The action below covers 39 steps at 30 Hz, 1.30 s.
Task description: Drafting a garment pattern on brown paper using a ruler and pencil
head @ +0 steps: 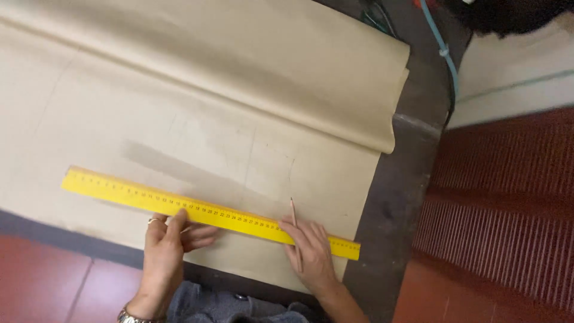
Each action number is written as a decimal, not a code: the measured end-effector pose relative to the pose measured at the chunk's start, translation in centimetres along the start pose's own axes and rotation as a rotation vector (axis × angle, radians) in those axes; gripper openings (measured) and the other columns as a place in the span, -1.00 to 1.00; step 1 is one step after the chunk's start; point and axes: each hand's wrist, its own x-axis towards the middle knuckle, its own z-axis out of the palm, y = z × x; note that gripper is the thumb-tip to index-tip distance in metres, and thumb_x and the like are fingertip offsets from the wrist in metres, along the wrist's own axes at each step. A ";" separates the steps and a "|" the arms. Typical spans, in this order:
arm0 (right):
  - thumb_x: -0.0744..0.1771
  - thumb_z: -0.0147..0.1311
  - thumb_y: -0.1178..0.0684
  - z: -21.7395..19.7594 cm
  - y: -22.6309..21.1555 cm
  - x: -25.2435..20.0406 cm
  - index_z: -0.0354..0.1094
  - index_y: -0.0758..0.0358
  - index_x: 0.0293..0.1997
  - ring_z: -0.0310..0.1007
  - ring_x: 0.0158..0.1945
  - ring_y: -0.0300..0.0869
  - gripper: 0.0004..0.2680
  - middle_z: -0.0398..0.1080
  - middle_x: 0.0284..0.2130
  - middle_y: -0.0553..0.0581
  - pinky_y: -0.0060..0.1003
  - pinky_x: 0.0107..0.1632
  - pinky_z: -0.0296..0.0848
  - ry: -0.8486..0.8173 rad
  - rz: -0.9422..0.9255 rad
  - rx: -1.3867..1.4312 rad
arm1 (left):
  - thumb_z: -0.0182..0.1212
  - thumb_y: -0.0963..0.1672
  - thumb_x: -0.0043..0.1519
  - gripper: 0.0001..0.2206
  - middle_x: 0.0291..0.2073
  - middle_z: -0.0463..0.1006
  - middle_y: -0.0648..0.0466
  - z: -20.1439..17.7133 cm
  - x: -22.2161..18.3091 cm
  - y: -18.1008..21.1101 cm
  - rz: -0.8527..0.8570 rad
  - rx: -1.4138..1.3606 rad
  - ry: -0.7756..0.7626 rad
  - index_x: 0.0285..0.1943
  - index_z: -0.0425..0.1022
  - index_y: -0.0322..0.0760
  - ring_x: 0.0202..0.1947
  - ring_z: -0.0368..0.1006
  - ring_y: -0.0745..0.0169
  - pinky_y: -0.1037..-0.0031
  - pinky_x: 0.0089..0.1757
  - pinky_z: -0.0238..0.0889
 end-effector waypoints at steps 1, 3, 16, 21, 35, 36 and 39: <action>0.21 0.17 0.29 0.6 -0.3 0.1 0.30 0.19 0.11 0.40 -0.17 -0.05 -0.63 0.40 0.05 0.15 -0.20 -0.14 0.28 0.027 0.003 -0.014 | -0.12 -0.16 0.35 -0.85 -0.34 0.53 -0.53 -0.5 0.6 0.8 -0.059 0.065 -0.025 -0.15 0.11 -0.43 -0.38 0.54 -0.40 0.12 -0.37 0.42; 0.22 0.20 0.25 1.0 -1.2 0.5 0.30 0.19 0.09 0.39 -0.14 -0.04 -0.66 0.41 0.03 0.15 -0.19 -0.12 0.27 0.052 0.030 -0.029 | -0.09 -0.17 0.33 -0.78 -0.32 0.57 -0.50 -1.9 2.1 1.6 -0.098 0.179 -0.106 -0.18 0.28 -0.59 -0.37 0.56 -0.37 0.14 -0.35 0.42; 0.27 0.22 0.09 2.5 -1.7 0.9 0.32 0.16 0.00 0.31 -0.11 -0.09 -0.76 0.43 -0.04 0.09 -0.19 -0.06 0.26 0.169 0.034 -0.071 | 0.21 -0.13 0.19 -0.77 -0.68 0.57 -0.03 -5.7 6.6 1.3 0.178 0.760 -0.439 -0.47 0.56 -0.42 -0.71 0.21 0.28 0.50 -0.58 0.15; 0.28 0.14 0.17 2.2 -1.5 0.7 0.33 0.23 0.00 0.32 -0.09 -0.07 -0.79 0.44 -0.07 0.13 -0.18 -0.04 0.28 0.188 0.072 0.021 | 0.22 -0.02 0.12 -0.87 -0.60 0.51 0.30 -3.6 7.0 1.1 1.025 1.253 -0.417 -0.37 0.55 -0.04 -0.57 0.33 0.37 0.50 -0.48 0.25; 0.33 -0.02 0.23 -3.0 6.2 6.8 0.46 0.33 -0.17 0.50 -0.31 -0.20 -0.89 0.50 -0.33 0.18 -0.48 -0.34 0.56 0.364 0.389 0.515 | 0.08 -0.09 0.23 -0.80 -0.03 0.44 0.09 1.8 8.0 -0.5 1.551 1.259 -0.682 0.00 0.44 -0.10 -0.11 0.34 0.10 0.31 -0.15 0.14; 0.35 -0.07 0.21 -2.7 6.9 7.5 0.42 0.38 -0.15 0.53 -0.24 -0.13 -0.88 0.47 -0.28 0.21 -0.47 -0.33 0.51 0.332 0.374 0.643 | 0.10 -0.09 0.23 -0.80 -0.02 0.45 0.07 2.4 7.8 -0.5 1.579 1.229 -0.696 0.00 0.44 -0.14 -0.08 0.34 0.08 0.29 -0.12 0.15; 0.35 -0.06 0.19 -2.3 7.6 9.7 0.38 0.40 -0.14 0.55 -0.22 -0.09 -0.88 0.47 -0.27 0.26 -0.42 -0.26 0.53 0.253 0.390 0.797 | 0.09 -0.11 0.25 -0.79 0.02 0.44 0.01 4.9 7.2 -0.3 1.630 1.191 -0.716 0.02 0.43 -0.22 -0.01 0.35 0.04 0.26 -0.06 0.16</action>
